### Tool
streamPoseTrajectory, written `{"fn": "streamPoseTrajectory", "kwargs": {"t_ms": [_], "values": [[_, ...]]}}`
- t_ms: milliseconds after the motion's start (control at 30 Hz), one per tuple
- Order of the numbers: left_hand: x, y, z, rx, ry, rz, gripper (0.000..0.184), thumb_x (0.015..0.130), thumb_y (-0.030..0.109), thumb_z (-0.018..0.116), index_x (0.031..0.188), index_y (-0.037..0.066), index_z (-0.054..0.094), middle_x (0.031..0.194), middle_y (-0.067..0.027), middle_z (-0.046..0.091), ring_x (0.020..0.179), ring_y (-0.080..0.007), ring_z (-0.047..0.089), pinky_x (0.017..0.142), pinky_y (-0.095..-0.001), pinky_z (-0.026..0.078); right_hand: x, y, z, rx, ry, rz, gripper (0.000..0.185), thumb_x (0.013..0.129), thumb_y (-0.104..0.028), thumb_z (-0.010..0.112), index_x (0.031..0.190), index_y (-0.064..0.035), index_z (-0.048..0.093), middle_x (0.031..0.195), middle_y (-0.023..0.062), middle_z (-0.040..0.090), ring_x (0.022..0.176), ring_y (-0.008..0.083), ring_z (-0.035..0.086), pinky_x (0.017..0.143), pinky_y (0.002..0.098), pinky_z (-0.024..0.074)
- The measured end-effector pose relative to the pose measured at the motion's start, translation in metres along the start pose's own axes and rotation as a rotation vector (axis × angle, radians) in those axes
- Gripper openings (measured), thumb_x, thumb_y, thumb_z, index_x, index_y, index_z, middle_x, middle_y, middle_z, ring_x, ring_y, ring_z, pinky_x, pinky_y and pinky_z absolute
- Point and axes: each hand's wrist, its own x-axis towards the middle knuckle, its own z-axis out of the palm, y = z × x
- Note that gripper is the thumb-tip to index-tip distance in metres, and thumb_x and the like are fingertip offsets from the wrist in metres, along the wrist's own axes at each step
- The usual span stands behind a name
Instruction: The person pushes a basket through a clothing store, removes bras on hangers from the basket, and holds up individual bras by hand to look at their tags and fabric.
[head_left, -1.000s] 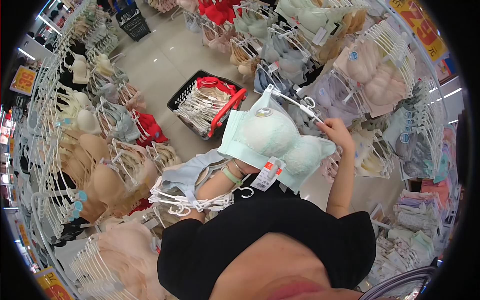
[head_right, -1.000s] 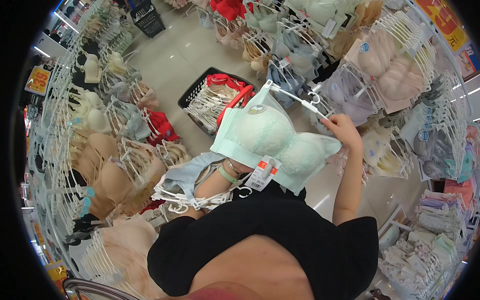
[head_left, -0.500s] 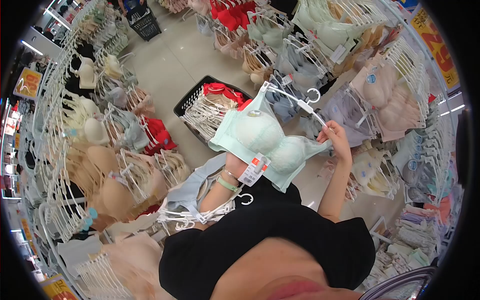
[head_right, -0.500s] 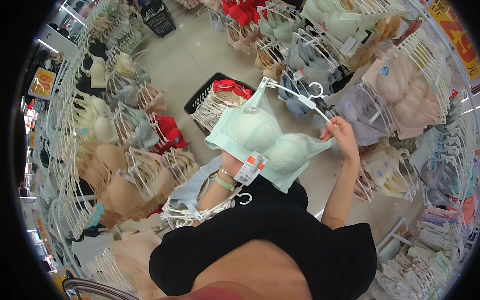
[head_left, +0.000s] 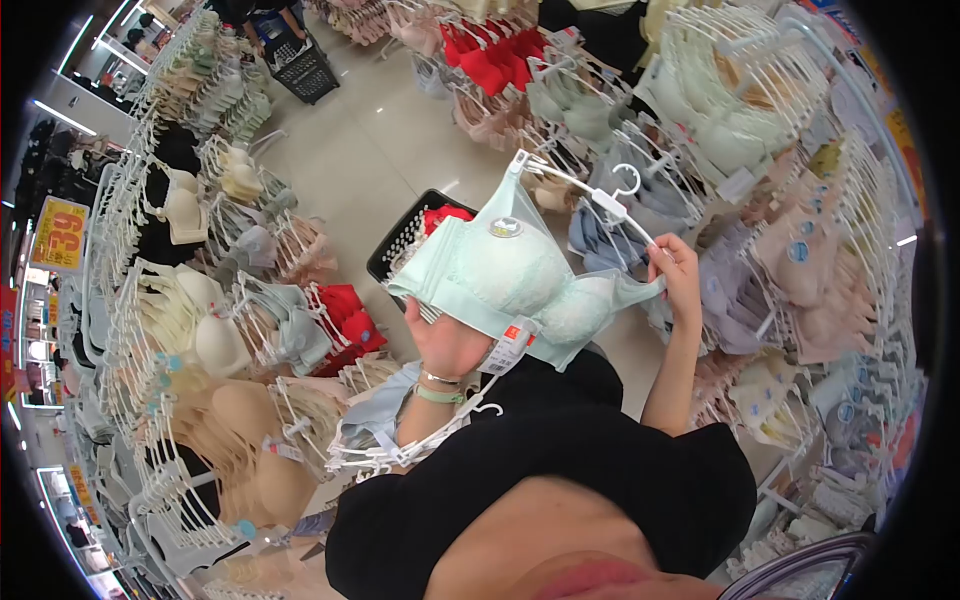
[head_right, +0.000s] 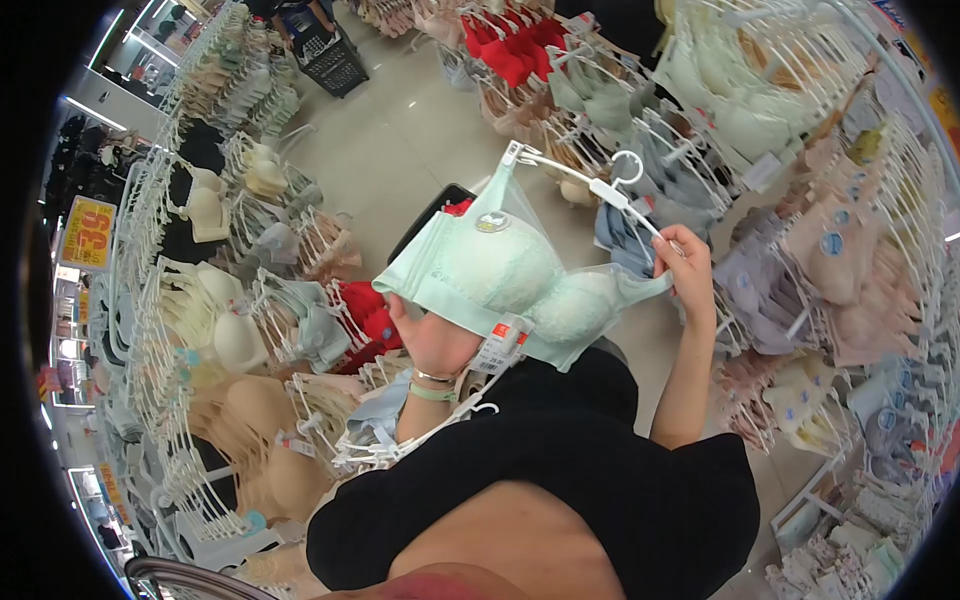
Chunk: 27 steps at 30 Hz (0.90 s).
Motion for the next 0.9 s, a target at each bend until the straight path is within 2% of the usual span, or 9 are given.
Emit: {"fn": "streamPoseTrajectory", "kwargs": {"t_ms": [133, 167, 200, 267, 300, 500, 733, 800, 900], "values": [[0.020, 0.036, -0.006, 0.189, 0.016, 0.098, 0.097, 0.071, 0.076, 0.032, 0.141, 0.012, 0.013, 0.147, -0.0075, 0.013, 0.134, -0.0297, 0.014, 0.108, -0.0482, 0.008, 0.057, -0.005, 0.033, 0.101, -0.112, -0.055, 0.014, 0.088, -0.018, 0.050, 0.084, -0.0050, 0.053, 0.054, 0.0026, 0.056, 0.037, 0.0017, 0.037, 0.033, 0.0157, 0.0241], [0.025, 0.046, -0.015, 0.185, -0.091, 0.144, 0.084, 0.079, 0.063, 0.040, 0.140, 0.010, 0.016, 0.145, -0.0086, 0.019, 0.132, -0.0291, 0.019, 0.107, -0.0486, 0.014, 0.069, -0.011, 0.044, 0.103, -0.129, -0.057, 0.014, 0.088, -0.018, 0.050, 0.084, -0.0050, 0.053, 0.054, 0.0026, 0.056, 0.037, 0.0017, 0.037, 0.033, 0.0157, 0.0241], [0.031, 0.050, -0.021, 0.184, -0.082, 0.165, 0.084, 0.079, 0.063, 0.040, 0.140, 0.010, 0.016, 0.145, -0.0086, 0.019, 0.132, -0.0291, 0.019, 0.107, -0.0486, 0.014, 0.079, -0.018, 0.052, 0.097, -0.150, -0.095, 0.014, 0.088, -0.018, 0.050, 0.084, -0.0052, 0.052, 0.055, 0.0039, 0.057, 0.037, 0.0017, 0.037, 0.033, 0.0155, 0.0242], [0.042, 0.055, -0.031, 0.528, 0.362, 0.240, 0.062, 0.089, 0.035, 0.047, 0.138, 0.008, 0.021, 0.141, -0.0098, 0.027, 0.129, -0.0275, 0.027, 0.104, -0.0482, 0.024, 0.104, -0.028, 0.064, 0.089, -0.193, -0.133, 0.013, 0.088, -0.018, 0.050, 0.085, -0.0054, 0.051, 0.056, 0.0051, 0.058, 0.037, 0.0017, 0.037, 0.033, 0.0154, 0.0243], [0.053, 0.060, -0.022, 0.333, 0.469, 0.318, 0.048, 0.089, 0.006, 0.049, 0.133, 0.004, 0.029, 0.133, -0.0096, 0.038, 0.121, -0.0236, 0.038, 0.100, -0.0410, 0.032, 0.118, -0.032, 0.070, 0.079, -0.222, -0.126, 0.013, 0.088, -0.018, 0.050, 0.084, -0.0056, 0.051, 0.056, 0.0055, 0.058, 0.037, 0.0018, 0.037, 0.033, 0.0154, 0.0243], [0.074, 0.079, -0.037, 0.544, 0.622, 0.601, 0.044, 0.089, 0.006, 0.049, 0.129, -0.001, 0.033, 0.128, -0.0127, 0.043, 0.118, -0.0235, 0.042, 0.099, -0.0364, 0.034, 0.174, -0.047, 0.100, 0.028, -0.380, -0.148, 0.013, 0.087, -0.019, 0.052, 0.084, -0.0057, 0.052, 0.055, 0.0030, 0.056, 0.039, 0.0019, 0.040, 0.034, 0.0154, 0.0249], [0.071, 0.083, -0.044, 0.614, 0.752, 0.734, 0.044, 0.082, -0.002, 0.048, 0.125, -0.003, 0.038, 0.124, -0.0127, 0.047, 0.113, -0.0224, 0.046, 0.096, -0.0345, 0.036, 0.194, -0.041, 0.122, 0.011, -0.451, -0.137, 0.012, 0.085, -0.016, 0.054, 0.083, -0.0042, 0.054, 0.057, -0.0004, 0.055, 0.047, 0.0018, 0.046, 0.037, 0.0159, 0.0271], [0.074, 0.084, -0.049, 0.557, 0.868, 0.800, 0.043, 0.079, -0.005, 0.045, 0.121, -0.004, 0.042, 0.119, -0.0131, 0.050, 0.110, -0.0216, 0.048, 0.095, -0.0332, 0.037, 0.199, -0.041, 0.123, 0.049, -0.493, -0.123, 0.012, 0.085, -0.015, 0.054, 0.083, -0.0036, 0.054, 0.058, -0.0007, 0.055, 0.048, 0.0023, 0.047, 0.040, 0.0162, 0.0292], [0.077, 0.081, -0.057, 0.632, 0.925, 0.809, 0.041, 0.078, -0.003, 0.041, 0.119, -0.004, 0.044, 0.116, -0.0112, 0.052, 0.106, -0.0212, 0.050, 0.092, -0.0336, 0.039, 0.203, -0.032, 0.128, 0.109, -0.556, -0.179, 0.012, 0.086, -0.015, 0.054, 0.082, -0.0031, 0.054, 0.058, -0.0009, 0.055, 0.049, 0.0030, 0.047, 0.043, 0.0173, 0.0309]]}}
